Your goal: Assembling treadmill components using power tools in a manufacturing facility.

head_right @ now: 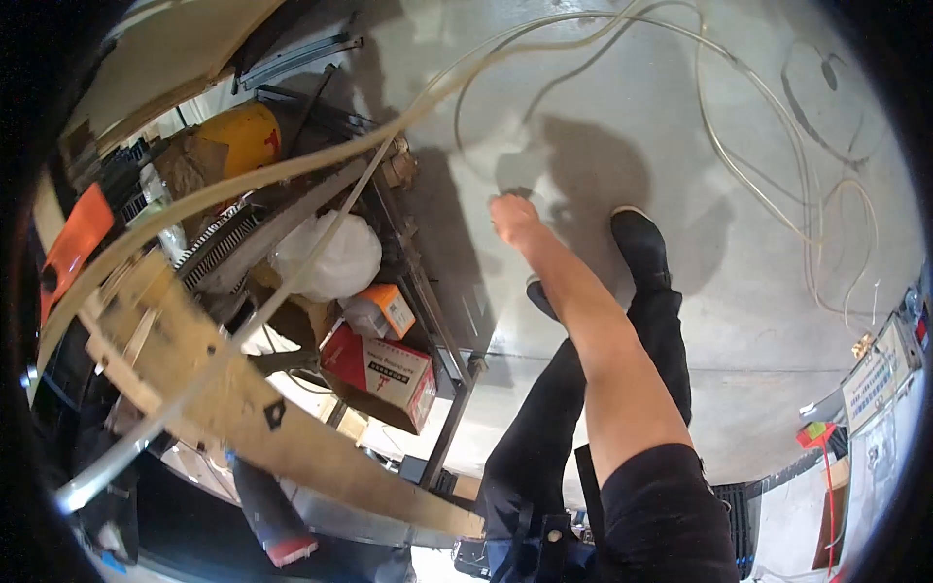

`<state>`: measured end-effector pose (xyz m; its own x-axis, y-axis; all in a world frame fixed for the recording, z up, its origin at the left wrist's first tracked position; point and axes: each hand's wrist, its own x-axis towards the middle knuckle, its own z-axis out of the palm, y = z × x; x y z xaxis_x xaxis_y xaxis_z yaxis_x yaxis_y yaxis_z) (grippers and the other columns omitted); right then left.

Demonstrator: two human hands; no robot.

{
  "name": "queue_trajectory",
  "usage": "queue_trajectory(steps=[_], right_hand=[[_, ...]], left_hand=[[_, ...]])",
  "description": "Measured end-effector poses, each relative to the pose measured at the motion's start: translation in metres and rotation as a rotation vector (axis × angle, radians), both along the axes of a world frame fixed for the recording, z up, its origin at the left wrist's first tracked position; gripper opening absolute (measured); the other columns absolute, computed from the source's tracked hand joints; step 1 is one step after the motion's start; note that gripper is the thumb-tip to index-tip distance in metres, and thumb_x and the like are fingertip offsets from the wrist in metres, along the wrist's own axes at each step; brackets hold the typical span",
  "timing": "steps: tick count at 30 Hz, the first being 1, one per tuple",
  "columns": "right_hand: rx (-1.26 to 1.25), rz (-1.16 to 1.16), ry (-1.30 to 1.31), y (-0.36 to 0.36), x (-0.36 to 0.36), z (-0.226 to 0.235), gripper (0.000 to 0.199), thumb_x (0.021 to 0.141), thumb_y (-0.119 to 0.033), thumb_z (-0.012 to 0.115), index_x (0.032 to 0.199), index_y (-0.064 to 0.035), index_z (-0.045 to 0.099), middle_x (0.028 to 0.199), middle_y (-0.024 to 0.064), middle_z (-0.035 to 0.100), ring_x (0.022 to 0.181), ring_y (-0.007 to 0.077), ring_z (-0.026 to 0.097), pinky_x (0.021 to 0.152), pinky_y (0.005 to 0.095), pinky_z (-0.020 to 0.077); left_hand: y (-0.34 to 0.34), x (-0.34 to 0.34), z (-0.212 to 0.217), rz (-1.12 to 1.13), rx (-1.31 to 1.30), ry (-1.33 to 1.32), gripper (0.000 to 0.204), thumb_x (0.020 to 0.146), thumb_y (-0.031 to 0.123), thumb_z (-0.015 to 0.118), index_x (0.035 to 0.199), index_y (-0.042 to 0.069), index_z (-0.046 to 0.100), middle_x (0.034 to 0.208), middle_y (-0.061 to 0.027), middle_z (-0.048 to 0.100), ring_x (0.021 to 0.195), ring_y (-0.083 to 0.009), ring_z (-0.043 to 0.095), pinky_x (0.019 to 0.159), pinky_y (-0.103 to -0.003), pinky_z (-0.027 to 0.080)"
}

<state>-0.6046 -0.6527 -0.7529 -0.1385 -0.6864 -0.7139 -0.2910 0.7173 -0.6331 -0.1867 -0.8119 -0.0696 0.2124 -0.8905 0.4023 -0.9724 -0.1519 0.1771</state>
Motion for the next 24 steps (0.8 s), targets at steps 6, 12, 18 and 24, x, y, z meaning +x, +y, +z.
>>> queue_trajectory(steps=[6,12,18,24], right_hand=[[0.254,0.005,-0.004,0.163,0.04,0.1,0.017,0.081,-0.01,0.063,0.093,-0.0025,0.073,0.105,0.0241,0.071,0.101,0.0409,0.069,0.087,0.0489,0.0562],[0.163,0.282,0.001,0.208,0.042,0.233,0.026,0.077,-0.015,0.066,0.099,-0.0032,0.072,0.104,0.0218,0.071,0.104,0.0386,0.068,0.087,0.0489,0.0566],[0.27,0.301,0.108,0.2,0.008,0.391,0.025,0.086,-0.023,0.06,0.098,-0.0064,0.074,0.1,0.0207,0.072,0.1,0.0391,0.069,0.087,0.0496,0.0562],[-0.267,0.358,-0.176,0.095,0.038,0.613,0.018,0.087,-0.021,0.068,0.086,-0.0043,0.063,0.074,0.0132,0.064,0.074,0.0315,0.065,0.068,0.04,0.0507]], left_hand=[[0.031,0.005,0.062,0.001,0.093,0.056,0.024,0.095,0.021,0.061,0.105,0.002,0.071,0.093,-0.0097,0.072,0.081,-0.0224,0.068,0.077,-0.035,0.056],[0.055,0.034,0.095,0.327,0.255,-0.818,0.034,0.098,0.009,0.052,0.131,0.003,0.061,0.121,-0.0104,0.069,0.101,-0.0198,0.067,0.091,-0.032,0.053],[0.061,-0.023,0.08,0.116,0.098,-0.464,0.02,0.1,0.01,0.047,0.111,0.007,0.063,0.125,-0.0209,0.063,0.107,-0.0408,0.063,0.086,-0.044,0.052],[0.065,-0.038,0.113,0.31,-0.069,0.151,0.031,0.101,0.038,0.047,0.102,0.009,0.058,0.079,-0.0199,0.069,0.077,-0.046,0.066,0.068,-0.054,0.048]])
